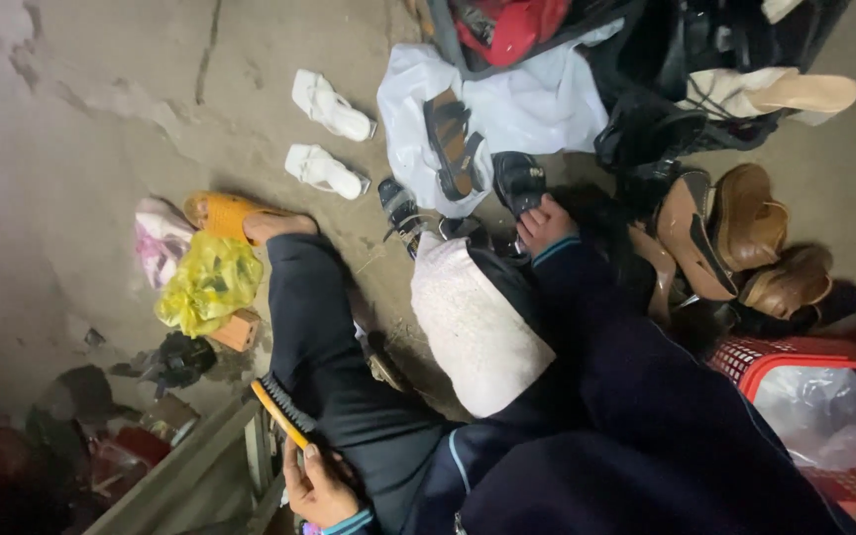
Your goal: The person sits on the floor and uses a brush to clean several pairs of shoes. They handle a black sandal with embellishments and a black strappy sandal, brushing the surfaces and soles, then placing them back among other shoes on the floor.
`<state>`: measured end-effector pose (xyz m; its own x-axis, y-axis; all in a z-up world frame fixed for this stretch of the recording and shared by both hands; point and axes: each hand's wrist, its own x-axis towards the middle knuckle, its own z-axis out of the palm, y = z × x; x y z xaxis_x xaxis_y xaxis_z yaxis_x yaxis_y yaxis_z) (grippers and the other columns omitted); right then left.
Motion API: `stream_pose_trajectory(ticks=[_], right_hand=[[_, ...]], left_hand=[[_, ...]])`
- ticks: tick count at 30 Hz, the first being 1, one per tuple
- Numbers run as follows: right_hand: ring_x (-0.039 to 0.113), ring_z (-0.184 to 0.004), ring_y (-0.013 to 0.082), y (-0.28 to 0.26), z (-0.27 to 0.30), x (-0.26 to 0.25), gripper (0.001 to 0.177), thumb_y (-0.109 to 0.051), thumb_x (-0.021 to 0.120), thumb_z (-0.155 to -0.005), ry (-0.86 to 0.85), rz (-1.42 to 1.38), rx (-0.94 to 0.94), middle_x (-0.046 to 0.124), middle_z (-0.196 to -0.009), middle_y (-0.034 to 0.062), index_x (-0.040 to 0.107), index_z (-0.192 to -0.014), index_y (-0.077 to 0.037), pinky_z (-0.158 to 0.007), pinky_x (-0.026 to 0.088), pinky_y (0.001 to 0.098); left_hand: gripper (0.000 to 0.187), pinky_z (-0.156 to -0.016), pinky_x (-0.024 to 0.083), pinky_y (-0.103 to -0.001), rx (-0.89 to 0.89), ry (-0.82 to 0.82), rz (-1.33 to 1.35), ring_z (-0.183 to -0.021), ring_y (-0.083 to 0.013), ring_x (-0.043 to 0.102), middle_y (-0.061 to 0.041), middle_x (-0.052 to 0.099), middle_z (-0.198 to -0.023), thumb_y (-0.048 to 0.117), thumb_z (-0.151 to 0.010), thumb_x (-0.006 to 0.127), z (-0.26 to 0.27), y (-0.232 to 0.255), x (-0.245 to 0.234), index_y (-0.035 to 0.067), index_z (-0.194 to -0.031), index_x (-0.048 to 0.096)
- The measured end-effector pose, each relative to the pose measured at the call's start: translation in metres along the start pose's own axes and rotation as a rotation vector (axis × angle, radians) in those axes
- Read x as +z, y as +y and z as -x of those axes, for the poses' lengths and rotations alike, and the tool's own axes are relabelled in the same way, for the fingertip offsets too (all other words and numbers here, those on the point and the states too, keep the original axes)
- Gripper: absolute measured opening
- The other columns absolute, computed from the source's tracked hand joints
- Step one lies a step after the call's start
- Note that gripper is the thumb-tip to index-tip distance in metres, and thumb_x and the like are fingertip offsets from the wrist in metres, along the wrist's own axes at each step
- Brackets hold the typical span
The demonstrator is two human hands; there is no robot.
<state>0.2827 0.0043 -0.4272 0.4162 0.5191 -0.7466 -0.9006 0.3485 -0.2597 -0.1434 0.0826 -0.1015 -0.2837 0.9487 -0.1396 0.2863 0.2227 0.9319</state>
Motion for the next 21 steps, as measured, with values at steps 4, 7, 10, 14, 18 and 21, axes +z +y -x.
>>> stream_pose_trajectory(ticks=[4, 7, 10, 14, 18, 21], right_hand=[[0.054, -0.140, 0.0373, -0.030, 0.084, 0.057, 0.053, -0.034, 0.055, -0.095, 0.367, -0.010, -0.050, 0.057, -0.151, 0.0177, 0.052, -0.146, -0.021, -0.121, 0.036, 0.0520], [0.065, -0.130, 0.0251, -0.056, 0.126, 0.067, 0.039, -0.030, 0.051, -0.100, 0.391, 0.170, -0.106, 0.069, -0.137, 0.0086, 0.064, -0.135, -0.019, -0.118, 0.040, 0.0484], [0.075, -0.103, 0.0221, -0.083, 0.177, 0.082, 0.032, -0.027, 0.065, -0.086, 0.213, 0.128, -0.260, 0.077, -0.115, 0.0028, 0.073, -0.116, -0.018, -0.090, 0.060, 0.0431], [0.066, -0.092, 0.0141, -0.095, 0.219, 0.083, 0.012, -0.021, 0.071, -0.091, 0.122, 0.643, -0.675, 0.072, -0.094, 0.0023, 0.071, -0.091, -0.009, -0.085, 0.053, 0.0271], [0.062, -0.089, 0.0115, -0.097, 0.276, 0.111, 0.014, -0.018, 0.073, -0.098, -0.140, 0.929, -1.024, 0.069, -0.089, 0.0042, 0.066, -0.100, -0.005, -0.084, 0.050, 0.0301], [0.066, -0.087, 0.0177, -0.097, 0.336, 0.137, 0.016, -0.020, 0.072, -0.099, -0.250, 0.958, -1.049, 0.069, -0.088, 0.0082, 0.067, -0.102, -0.004, -0.077, 0.050, 0.0357]], left_hand=[[0.037, -0.037, 0.030, -0.022, 0.026, -0.026, -0.041, -0.039, -0.0070, 0.037, -0.004, 0.053, -0.057, 0.021, -0.102, 0.056, 0.000, 0.002, 0.003, 0.010, -0.138, 0.063], [0.036, -0.042, 0.034, -0.022, 0.083, -0.029, -0.033, -0.044, -0.0074, 0.040, -0.004, 0.053, -0.059, 0.021, -0.102, 0.060, -0.006, -0.015, -0.002, 0.009, -0.136, 0.064], [0.042, -0.060, 0.040, -0.024, 0.135, -0.011, -0.190, -0.061, -0.0057, 0.044, 0.001, 0.054, -0.066, 0.026, -0.099, 0.069, -0.011, -0.032, -0.003, 0.002, -0.133, 0.068], [0.012, -0.040, 0.034, -0.023, 0.034, -0.167, -0.016, -0.047, -0.0061, 0.041, 0.002, 0.049, -0.062, 0.027, -0.101, 0.066, -0.002, -0.032, -0.005, 0.015, -0.098, 0.065], [0.021, -0.033, 0.033, -0.025, 0.143, -0.252, 0.123, -0.040, -0.0126, 0.039, -0.009, 0.050, -0.063, 0.025, -0.105, 0.054, 0.063, 0.026, -0.002, 0.005, -0.109, 0.059], [0.033, -0.040, 0.036, -0.026, 0.287, -0.327, 0.090, -0.040, -0.0155, 0.047, -0.015, 0.060, -0.065, 0.021, -0.095, 0.058, 0.095, 0.056, -0.009, 0.002, -0.122, 0.058]])
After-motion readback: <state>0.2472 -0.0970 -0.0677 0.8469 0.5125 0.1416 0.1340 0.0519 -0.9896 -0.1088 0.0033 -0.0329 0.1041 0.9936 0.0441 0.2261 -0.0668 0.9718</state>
